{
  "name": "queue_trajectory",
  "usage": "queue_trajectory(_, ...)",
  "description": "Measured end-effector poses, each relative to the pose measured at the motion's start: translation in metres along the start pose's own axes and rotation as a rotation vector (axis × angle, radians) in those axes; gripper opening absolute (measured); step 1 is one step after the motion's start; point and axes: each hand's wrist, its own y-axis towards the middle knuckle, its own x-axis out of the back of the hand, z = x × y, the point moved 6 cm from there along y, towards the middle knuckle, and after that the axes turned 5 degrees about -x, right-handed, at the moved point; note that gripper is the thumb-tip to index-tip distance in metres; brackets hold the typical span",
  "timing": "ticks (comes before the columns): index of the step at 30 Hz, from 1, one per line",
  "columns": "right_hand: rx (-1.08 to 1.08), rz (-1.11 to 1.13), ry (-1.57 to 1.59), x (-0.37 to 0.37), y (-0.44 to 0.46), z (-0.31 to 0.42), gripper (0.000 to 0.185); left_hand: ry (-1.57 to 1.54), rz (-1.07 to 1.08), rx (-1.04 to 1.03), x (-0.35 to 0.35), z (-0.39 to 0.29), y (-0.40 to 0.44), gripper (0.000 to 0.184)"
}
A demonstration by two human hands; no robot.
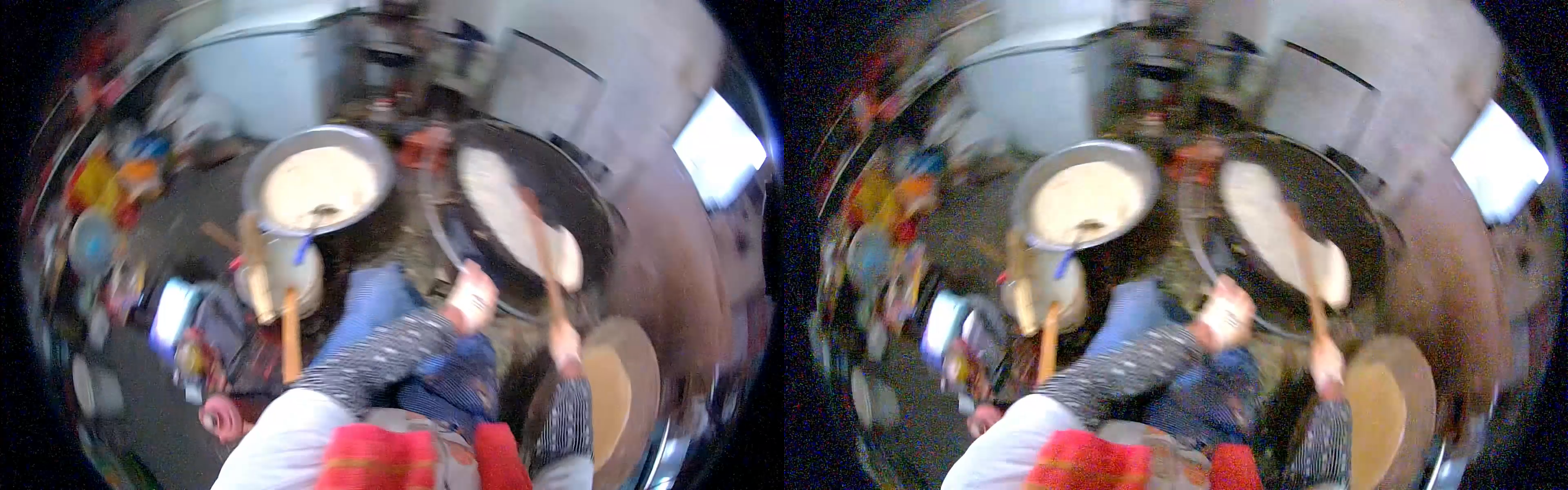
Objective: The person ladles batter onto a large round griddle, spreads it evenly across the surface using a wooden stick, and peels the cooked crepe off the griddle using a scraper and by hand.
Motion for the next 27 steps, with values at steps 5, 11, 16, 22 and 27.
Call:
queue_trajectory(5, 0.055, -0.243, -0.077, 0.024, 0.006, -0.029, 0.033, 0.16, -0.281, 0.075, -0.064, -0.006, 0.001, 0.046)
queue_trajectory(11, -0.079, -0.217, -0.16, -0.003, 0.036, -0.052, 0.03, 0.149, 0.007, 0.08, -0.059, 0.014, -0.002, 0.047)
queue_trajectory(16, -0.063, -0.247, -0.198, -0.017, 0.038, -0.038, 0.03, 0.143, 0.175, 0.063, -0.047, 0.031, -0.018, 0.048)
queue_trajectory(22, 0.032, -0.229, -0.27, -0.001, 0.042, -0.013, 0.03, 0.091, 0.015, 0.132, -0.041, 0.051, -0.026, 0.041)
queue_trajectory(27, -0.048, -0.184, -0.153, 0.016, 0.024, 0.004, 0.036, 0.158, 0.013, 0.188, -0.024, 0.071, -0.035, 0.034)
